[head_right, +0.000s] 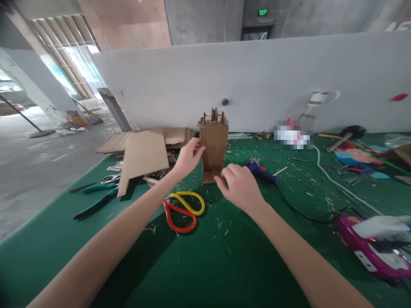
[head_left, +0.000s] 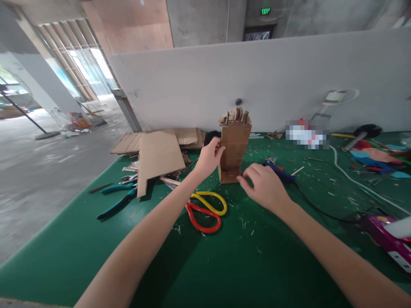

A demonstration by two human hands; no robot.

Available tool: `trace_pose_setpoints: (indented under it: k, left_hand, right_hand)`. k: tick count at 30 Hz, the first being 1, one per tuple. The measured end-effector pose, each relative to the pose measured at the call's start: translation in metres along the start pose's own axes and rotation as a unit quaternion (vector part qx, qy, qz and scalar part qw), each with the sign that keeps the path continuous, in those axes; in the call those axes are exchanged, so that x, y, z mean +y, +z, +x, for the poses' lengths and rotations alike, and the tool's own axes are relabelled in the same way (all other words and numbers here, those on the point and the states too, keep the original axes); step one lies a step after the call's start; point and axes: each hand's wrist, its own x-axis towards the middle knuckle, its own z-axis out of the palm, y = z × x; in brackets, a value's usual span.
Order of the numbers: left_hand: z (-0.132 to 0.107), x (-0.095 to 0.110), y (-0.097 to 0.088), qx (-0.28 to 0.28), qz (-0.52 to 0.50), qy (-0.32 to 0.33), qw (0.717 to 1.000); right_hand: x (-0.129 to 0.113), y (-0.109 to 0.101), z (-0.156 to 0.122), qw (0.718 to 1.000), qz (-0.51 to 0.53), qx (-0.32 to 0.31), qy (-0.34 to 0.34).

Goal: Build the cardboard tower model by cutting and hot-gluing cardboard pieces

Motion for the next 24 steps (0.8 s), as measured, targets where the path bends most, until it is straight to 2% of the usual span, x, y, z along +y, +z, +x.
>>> trace_pose_setpoints:
  k: [2, 3, 5, 8, 14, 16, 18, 21, 24]
  left_hand:
    - [0.005, -0.003, 0.006, 0.012, 0.003, -0.002, 1.0]
    - [0.008, -0.004, 0.009, 0.016, 0.003, -0.002, 1.0]
    - [0.013, -0.006, 0.014, 0.017, -0.002, 0.002, 1.0]
    - [0.017, -0.006, 0.015, 0.0, -0.006, 0.0, 1.0]
    - [0.008, -0.002, 0.0, -0.056, -0.051, -0.013, 0.997]
    - [0.003, 0.0, -0.009, -0.059, -0.026, -0.018, 0.998]
    - [-0.002, 0.0, -0.023, -0.078, 0.058, -0.005, 0.995]
    - [-0.008, -0.006, -0.052, -0.153, 0.228, 0.005, 0.961]
    - [-0.011, -0.019, -0.087, -0.148, 0.34, -0.105, 0.923]
  right_hand:
    - [-0.006, -0.005, -0.006, 0.994, 0.048, -0.041, -0.091]
    - [-0.009, -0.006, -0.009, 0.989, 0.073, -0.061, -0.114]
    - [-0.013, -0.003, -0.013, 0.986, 0.114, -0.068, -0.098]
    - [-0.013, 0.005, -0.015, 0.985, 0.168, -0.032, -0.037]
    - [-0.008, 0.013, -0.016, 0.98, 0.181, -0.021, -0.077]
    - [-0.01, 0.012, -0.016, 0.978, 0.189, -0.036, -0.082]
    - [-0.013, 0.011, -0.018, 0.976, 0.191, -0.06, -0.09]
    - [-0.018, 0.011, -0.019, 0.973, 0.187, -0.086, -0.104]
    - [-0.02, 0.012, -0.018, 0.972, 0.185, -0.094, -0.114]
